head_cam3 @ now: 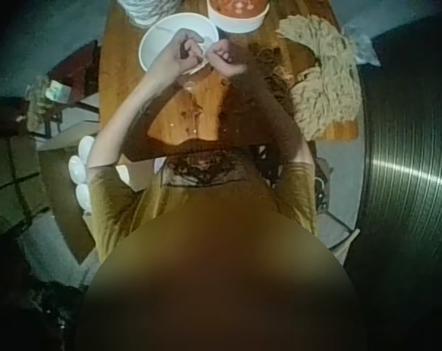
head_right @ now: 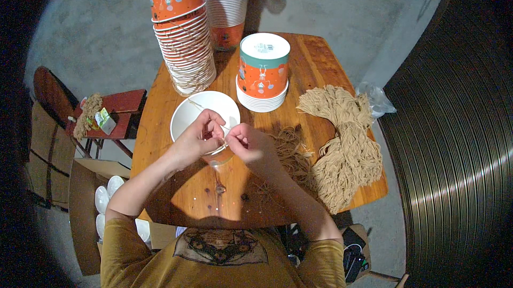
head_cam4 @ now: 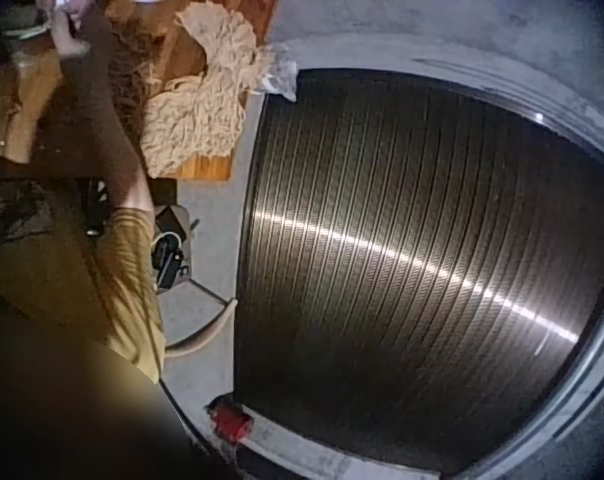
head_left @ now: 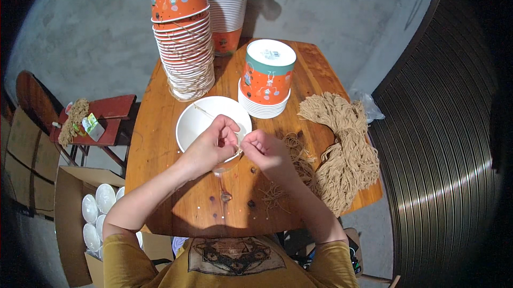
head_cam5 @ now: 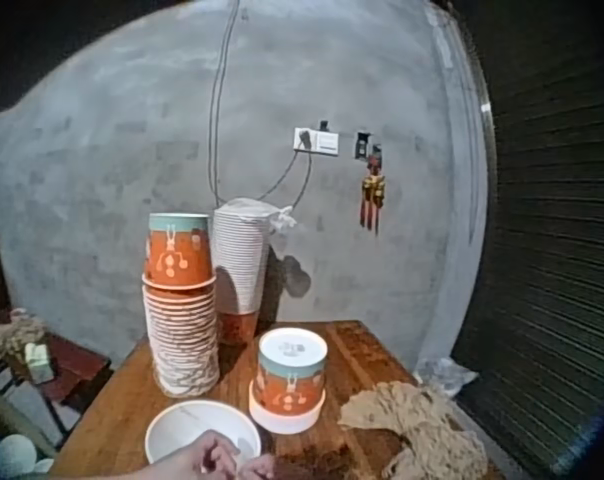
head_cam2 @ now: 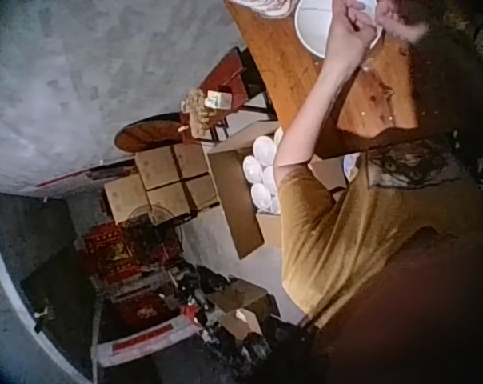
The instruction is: The recorder is separating and tying individual fiber strands into bundles at a workspace.
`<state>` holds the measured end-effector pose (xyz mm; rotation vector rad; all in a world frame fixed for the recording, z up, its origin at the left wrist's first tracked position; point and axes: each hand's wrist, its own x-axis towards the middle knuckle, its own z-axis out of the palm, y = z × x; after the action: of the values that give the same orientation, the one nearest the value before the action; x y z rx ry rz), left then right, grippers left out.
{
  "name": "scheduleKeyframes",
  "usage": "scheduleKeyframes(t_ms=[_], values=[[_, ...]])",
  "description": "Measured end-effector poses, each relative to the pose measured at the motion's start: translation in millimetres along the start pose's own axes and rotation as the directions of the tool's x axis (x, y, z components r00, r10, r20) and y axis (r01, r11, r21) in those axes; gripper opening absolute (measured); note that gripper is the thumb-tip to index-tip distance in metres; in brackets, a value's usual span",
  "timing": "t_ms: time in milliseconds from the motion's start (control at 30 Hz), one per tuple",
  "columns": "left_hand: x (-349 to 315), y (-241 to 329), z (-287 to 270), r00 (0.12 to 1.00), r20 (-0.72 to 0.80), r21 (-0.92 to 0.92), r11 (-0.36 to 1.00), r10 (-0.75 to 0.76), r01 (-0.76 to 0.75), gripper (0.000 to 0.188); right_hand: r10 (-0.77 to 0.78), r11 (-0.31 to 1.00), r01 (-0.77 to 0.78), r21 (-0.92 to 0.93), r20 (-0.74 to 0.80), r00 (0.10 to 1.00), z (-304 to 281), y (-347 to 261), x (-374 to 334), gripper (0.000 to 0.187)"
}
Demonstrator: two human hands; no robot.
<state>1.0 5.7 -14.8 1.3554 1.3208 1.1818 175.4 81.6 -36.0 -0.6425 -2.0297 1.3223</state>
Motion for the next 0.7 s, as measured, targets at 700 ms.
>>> scheduleKeyframes(t_ms=[700], values=[[-13, 13, 1, 0.986, -0.063, 0.603, 0.793, 0.154, -0.085, 0.01, 0.094, 0.985, -0.096, 0.142, 0.018, 0.995, 1, 14, -2, 0.012]])
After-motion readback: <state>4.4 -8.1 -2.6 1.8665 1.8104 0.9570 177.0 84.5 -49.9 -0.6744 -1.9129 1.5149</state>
